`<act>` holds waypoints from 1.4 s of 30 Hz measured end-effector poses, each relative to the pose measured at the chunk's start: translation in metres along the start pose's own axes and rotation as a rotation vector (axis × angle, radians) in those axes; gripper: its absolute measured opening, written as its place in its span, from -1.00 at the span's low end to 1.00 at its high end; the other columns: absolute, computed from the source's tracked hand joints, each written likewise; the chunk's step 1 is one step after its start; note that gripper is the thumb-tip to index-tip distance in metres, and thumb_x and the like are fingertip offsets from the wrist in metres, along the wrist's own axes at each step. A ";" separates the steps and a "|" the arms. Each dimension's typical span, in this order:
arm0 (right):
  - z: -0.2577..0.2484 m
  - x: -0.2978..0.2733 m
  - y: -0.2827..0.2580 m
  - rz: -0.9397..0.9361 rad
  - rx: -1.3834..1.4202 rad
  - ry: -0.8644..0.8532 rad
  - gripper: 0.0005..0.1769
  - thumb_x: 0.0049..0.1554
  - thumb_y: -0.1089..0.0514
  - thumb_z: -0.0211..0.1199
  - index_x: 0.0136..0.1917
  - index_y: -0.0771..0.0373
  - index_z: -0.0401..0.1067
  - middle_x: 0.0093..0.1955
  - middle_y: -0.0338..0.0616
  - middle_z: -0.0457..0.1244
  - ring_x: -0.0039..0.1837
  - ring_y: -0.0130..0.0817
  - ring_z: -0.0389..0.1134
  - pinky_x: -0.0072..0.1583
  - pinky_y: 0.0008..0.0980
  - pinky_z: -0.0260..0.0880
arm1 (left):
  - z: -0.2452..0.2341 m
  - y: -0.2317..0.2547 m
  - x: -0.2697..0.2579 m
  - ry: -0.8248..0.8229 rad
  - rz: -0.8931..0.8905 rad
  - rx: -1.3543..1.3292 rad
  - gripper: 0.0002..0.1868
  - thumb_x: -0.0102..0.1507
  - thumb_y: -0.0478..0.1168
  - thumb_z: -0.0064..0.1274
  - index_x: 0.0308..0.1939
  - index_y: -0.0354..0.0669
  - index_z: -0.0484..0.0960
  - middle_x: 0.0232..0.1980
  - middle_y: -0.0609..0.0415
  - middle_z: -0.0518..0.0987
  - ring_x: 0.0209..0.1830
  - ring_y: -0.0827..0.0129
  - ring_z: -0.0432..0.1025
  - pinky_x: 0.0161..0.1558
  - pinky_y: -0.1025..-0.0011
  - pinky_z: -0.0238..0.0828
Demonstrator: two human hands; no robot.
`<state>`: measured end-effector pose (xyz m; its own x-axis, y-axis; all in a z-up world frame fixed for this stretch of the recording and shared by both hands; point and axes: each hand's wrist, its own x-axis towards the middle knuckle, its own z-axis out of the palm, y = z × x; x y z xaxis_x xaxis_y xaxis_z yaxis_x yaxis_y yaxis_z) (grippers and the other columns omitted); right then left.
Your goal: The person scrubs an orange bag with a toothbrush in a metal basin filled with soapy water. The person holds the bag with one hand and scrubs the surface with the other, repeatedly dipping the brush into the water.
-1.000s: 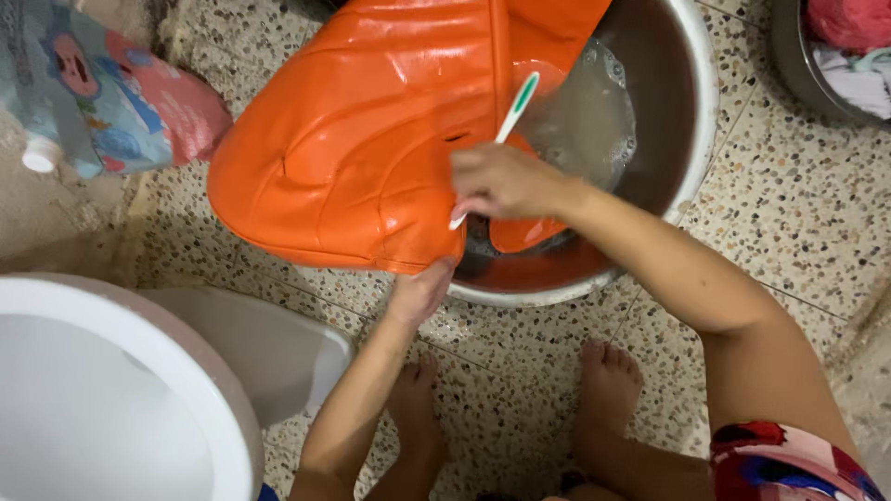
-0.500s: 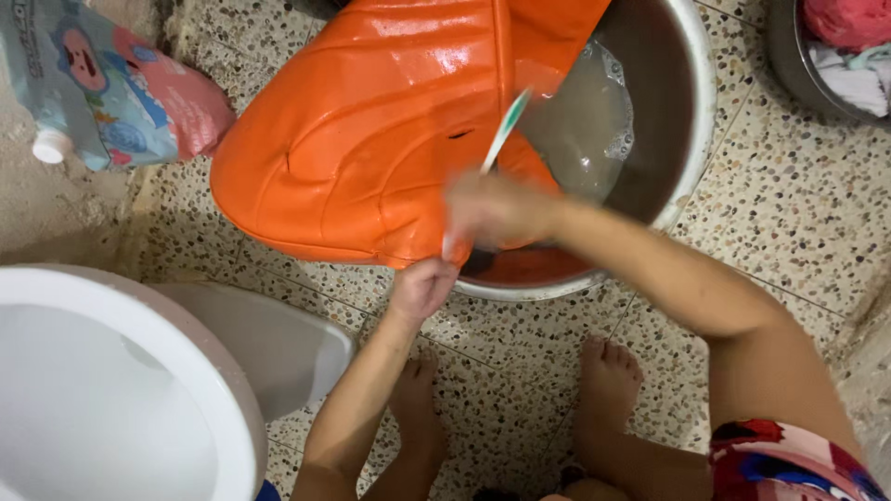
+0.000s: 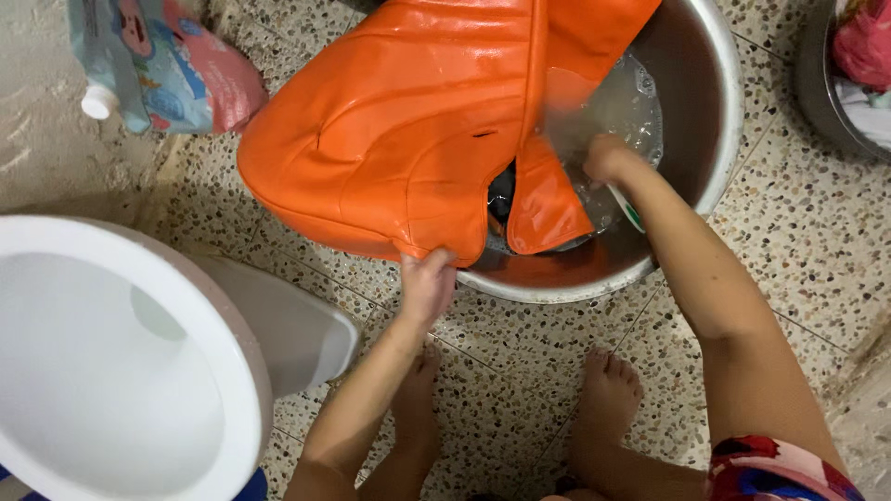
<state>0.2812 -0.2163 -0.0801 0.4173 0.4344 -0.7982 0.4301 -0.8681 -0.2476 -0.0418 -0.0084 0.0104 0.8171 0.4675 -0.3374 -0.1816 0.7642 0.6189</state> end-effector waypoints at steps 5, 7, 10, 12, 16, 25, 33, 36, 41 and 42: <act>-0.053 -0.101 -0.079 -0.222 -0.034 0.285 -0.71 0.28 -0.05 0.31 0.17 0.12 0.61 -0.02 0.11 0.39 0.02 0.01 0.40 0.08 -0.05 0.39 | 0.005 0.041 0.004 -0.099 -0.096 -0.024 -0.28 0.15 -0.63 -0.10 0.40 -0.20 0.30 0.34 -0.01 0.45 0.39 0.13 0.36 0.42 0.14 0.28; -0.054 -0.145 -0.121 -0.989 -0.042 0.836 -0.52 0.06 0.27 0.29 0.27 0.18 0.52 0.04 0.16 0.39 0.06 0.01 0.39 0.11 -0.10 0.41 | 0.011 0.051 0.006 -0.138 -0.164 -0.161 -0.21 0.07 -0.60 -0.12 0.42 -0.20 0.29 0.36 -0.04 0.44 0.40 0.11 0.34 0.43 0.15 0.26; -0.042 -0.171 -0.179 -0.791 0.305 0.407 -0.50 0.14 0.11 0.30 0.36 0.03 0.46 -0.09 0.03 0.38 -0.11 -0.05 0.37 0.02 -0.10 0.39 | 0.011 0.050 0.008 -0.164 -0.217 -0.442 -0.22 0.06 -0.55 -0.11 0.43 -0.33 0.28 0.37 -0.16 0.44 0.40 0.02 0.33 0.44 0.10 0.25; -0.040 -0.166 -0.189 -0.487 0.409 0.315 -0.60 0.20 0.03 0.32 0.30 0.06 0.47 -0.04 0.04 0.39 -0.07 -0.09 0.41 0.05 -0.15 0.39 | 0.000 0.043 0.007 -0.216 -0.209 -0.513 -0.31 0.15 -0.57 -0.12 0.42 -0.42 0.29 0.33 -0.20 0.43 0.33 0.00 0.33 0.37 0.11 0.26; -0.027 -0.150 -0.179 -0.870 0.479 0.549 -0.60 0.36 0.22 0.18 0.44 0.30 0.34 0.24 0.15 0.30 0.22 -0.08 0.31 0.19 -0.23 0.31 | -0.012 0.038 0.010 -0.169 -0.183 -0.272 -0.35 0.15 -0.63 -0.14 0.34 -0.28 0.36 0.29 -0.08 0.47 0.30 0.09 0.37 0.34 0.14 0.29; -0.009 -0.129 -0.157 -0.581 0.887 0.294 -0.76 0.13 0.30 0.41 0.11 0.26 0.62 -0.06 -0.17 0.43 -0.09 -0.41 0.35 -0.07 -0.46 0.31 | -0.013 0.031 0.006 -0.187 -0.145 -0.124 -0.44 0.17 -0.64 -0.11 0.21 -0.24 0.55 0.25 -0.01 0.57 0.35 0.15 0.41 0.46 0.10 0.24; 0.031 -0.141 -0.175 -1.026 0.621 0.550 -0.82 0.07 0.39 0.37 -0.04 0.25 0.59 -0.09 -0.13 0.34 -0.01 -0.34 0.39 0.00 -0.36 0.39 | -0.014 0.033 0.004 -0.234 -0.147 -0.174 -0.47 0.18 -0.63 -0.12 0.20 -0.27 0.56 0.23 -0.03 0.58 0.32 0.14 0.43 0.42 0.08 0.28; 0.014 -0.120 -0.175 -1.010 0.478 0.724 -0.73 0.02 0.46 0.31 -0.06 0.20 0.61 -0.13 -0.09 0.31 -0.09 -0.18 0.32 -0.08 -0.27 0.33 | -0.023 0.031 0.000 -0.251 -0.163 -0.138 -0.48 0.19 -0.62 -0.13 0.20 -0.27 0.58 0.23 -0.04 0.58 0.31 0.14 0.43 0.40 0.10 0.30; 0.037 -0.117 -0.180 -1.104 0.413 0.609 -0.69 -0.06 0.41 0.25 -0.03 0.20 0.54 -0.10 -0.04 0.23 -0.05 -0.10 0.31 -0.07 -0.21 0.35 | -0.038 0.026 0.002 -0.233 -0.206 -0.123 -0.46 0.24 -0.64 -0.13 0.25 -0.20 0.55 0.18 -0.03 0.56 0.26 0.12 0.44 0.37 0.08 0.34; 0.038 -0.116 -0.181 -1.092 0.377 0.619 -0.69 -0.05 0.40 0.24 -0.03 0.19 0.57 -0.11 -0.03 0.23 -0.08 -0.11 0.31 -0.11 -0.20 0.34 | -0.038 0.026 0.001 -0.258 -0.190 -0.091 -0.46 0.24 -0.64 -0.14 0.25 -0.20 0.54 0.22 -0.02 0.56 0.29 0.14 0.43 0.40 0.08 0.34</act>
<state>0.1250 -0.1184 0.0364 0.3377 0.9022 0.2682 0.5713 0.0300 -0.8202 -0.0666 0.0292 -0.0010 0.9505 0.1937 -0.2429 -0.0513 0.8689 0.4923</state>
